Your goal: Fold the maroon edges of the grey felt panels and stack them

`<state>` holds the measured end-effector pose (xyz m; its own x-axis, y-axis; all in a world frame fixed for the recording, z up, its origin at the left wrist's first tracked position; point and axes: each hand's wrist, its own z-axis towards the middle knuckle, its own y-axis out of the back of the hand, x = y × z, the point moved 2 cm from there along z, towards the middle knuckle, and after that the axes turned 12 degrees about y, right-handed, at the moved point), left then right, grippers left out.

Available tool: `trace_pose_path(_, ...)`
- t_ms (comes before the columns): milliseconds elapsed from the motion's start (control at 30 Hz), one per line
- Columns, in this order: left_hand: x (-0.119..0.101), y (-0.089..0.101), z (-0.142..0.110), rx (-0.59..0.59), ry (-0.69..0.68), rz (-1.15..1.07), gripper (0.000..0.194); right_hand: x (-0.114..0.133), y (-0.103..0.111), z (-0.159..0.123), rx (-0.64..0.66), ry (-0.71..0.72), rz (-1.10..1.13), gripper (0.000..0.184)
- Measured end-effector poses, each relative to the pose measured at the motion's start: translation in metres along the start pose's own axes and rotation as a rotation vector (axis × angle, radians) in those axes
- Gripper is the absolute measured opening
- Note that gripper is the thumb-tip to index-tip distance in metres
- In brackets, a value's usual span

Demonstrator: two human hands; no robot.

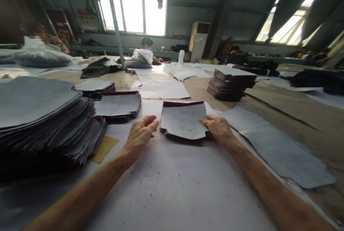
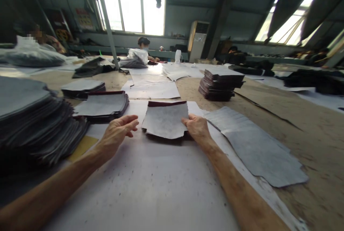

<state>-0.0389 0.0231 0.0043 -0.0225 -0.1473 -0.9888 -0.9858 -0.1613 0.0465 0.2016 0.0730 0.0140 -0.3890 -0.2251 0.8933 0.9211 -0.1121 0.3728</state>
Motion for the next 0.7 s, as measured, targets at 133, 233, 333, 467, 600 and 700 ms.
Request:
trace_pose_path(133, 0.003, -0.004, -0.004, -0.040, 0.004, 0.088, 0.044, -0.014, 0.001, 0.000, -0.007, 0.012, -0.022, 0.021)
trace_pose_path(233, 0.001, -0.008, -0.008, -0.059, -0.017, 0.156, 0.038, -0.015, 0.002, -0.002, -0.007, 0.027, -0.020, 0.020)
trace_pose_path(333, 0.001, -0.012, -0.009, -0.069, -0.048, 0.216, 0.037, -0.014, 0.001, -0.003, -0.014, 0.045, -0.050, 0.021)
trace_pose_path(467, 0.003, -0.014, -0.008, -0.089, -0.107, 0.305, 0.037, -0.010, 0.001, -0.005, -0.054, 0.084, -0.207, 0.022)
trace_pose_path(600, 0.001, -0.017, -0.011, -0.133, -0.247, 0.442, 0.037, -0.004, -0.002, -0.007, -0.109, 0.108, -0.419, 0.024)
trace_pose_path(700, -0.002, -0.025, -0.019, -0.113, -0.408, 0.568, 0.037, 0.003, -0.005, -0.008, -0.137, 0.093, -0.581, 0.024)
